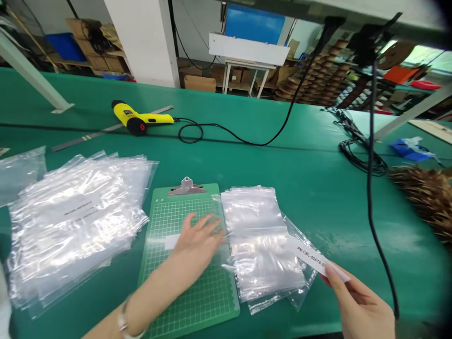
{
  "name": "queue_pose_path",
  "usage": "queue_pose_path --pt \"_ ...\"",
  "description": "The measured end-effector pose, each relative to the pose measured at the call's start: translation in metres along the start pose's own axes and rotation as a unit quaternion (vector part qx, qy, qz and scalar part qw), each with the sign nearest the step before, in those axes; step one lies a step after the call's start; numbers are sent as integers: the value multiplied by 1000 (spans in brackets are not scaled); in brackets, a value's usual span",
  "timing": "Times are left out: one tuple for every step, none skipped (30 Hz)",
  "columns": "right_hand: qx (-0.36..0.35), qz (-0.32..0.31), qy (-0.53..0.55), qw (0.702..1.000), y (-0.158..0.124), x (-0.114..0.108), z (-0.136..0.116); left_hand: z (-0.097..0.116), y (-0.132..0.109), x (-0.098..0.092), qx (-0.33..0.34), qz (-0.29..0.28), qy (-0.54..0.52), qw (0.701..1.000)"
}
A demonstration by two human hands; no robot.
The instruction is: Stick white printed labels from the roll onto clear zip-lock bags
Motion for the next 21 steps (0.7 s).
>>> queue_pose_path --pt "3 -8 -14 1000 -3 3 -3 -11 -15 -6 0 -20 21 1000" --pt "7 -16 -22 1000 -6 7 -6 -21 -31 -10 -1 -39 43 998" --pt "13 -20 -24 999 -9 11 -8 -30 -46 -12 0 -58 63 996" --pt "22 -24 -24 999 -11 15 -9 -38 -61 -12 0 -75 79 994" --pt "29 -29 -24 999 -13 20 -10 -44 -73 -11 1 -87 87 992" --pt "35 -37 -24 998 -15 25 -10 -48 -83 -10 3 -97 86 992" --pt "40 -48 -23 998 -18 31 -10 -50 -89 -9 -2 -102 80 992" --pt "43 -63 -19 997 -21 38 -9 -53 -91 -9 -14 -102 71 992" --pt "49 -86 -12 995 -25 46 -7 -56 -90 -9 -32 -99 62 993" --pt "58 -117 1 991 -31 56 -5 -60 -87 -10 -55 -93 55 993" --pt "70 -153 19 986 -39 67 -3 -65 -82 -11 -78 -88 52 992" --pt "82 -195 36 977 -49 79 -1 -71 -76 -12 -98 -86 52 990" --pt "93 -240 52 965 -61 91 1 -78 -70 -12 -110 -88 52 989" --pt "99 -282 65 952 -74 104 3 -86 -65 -13 -115 -95 50 988" --pt "103 -319 72 939 -86 116 5 -95 -62 -12 -119 -105 46 986" --pt "101 -343 78 931 -97 126 7 -104 -60 -12 -122 -116 40 985" --pt "102 -365 76 922 -106 135 9 -112 -59 -11 -125 -125 34 984" --pt "102 -381 69 916 -113 143 10 -120 -60 -11 -127 -131 28 983" --pt "103 -394 60 911 -117 149 12 -127 -61 -10 -126 -133 23 983" --pt "105 -407 50 906 -119 154 13 -132 -63 -10 -122 -133 21 983" --pt "104 -417 42 902 -120 158 14 -136 -64 -10 -117 -129 21 984"
Point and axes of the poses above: each hand's wrist, its own y-axis towards the middle knuckle, its own x-axis out of the palm, z = x × y, the point moved 3 cm from there along y, towards the middle knuckle, and after that the axes turned 4 degrees about z, right-handed, at the moved point
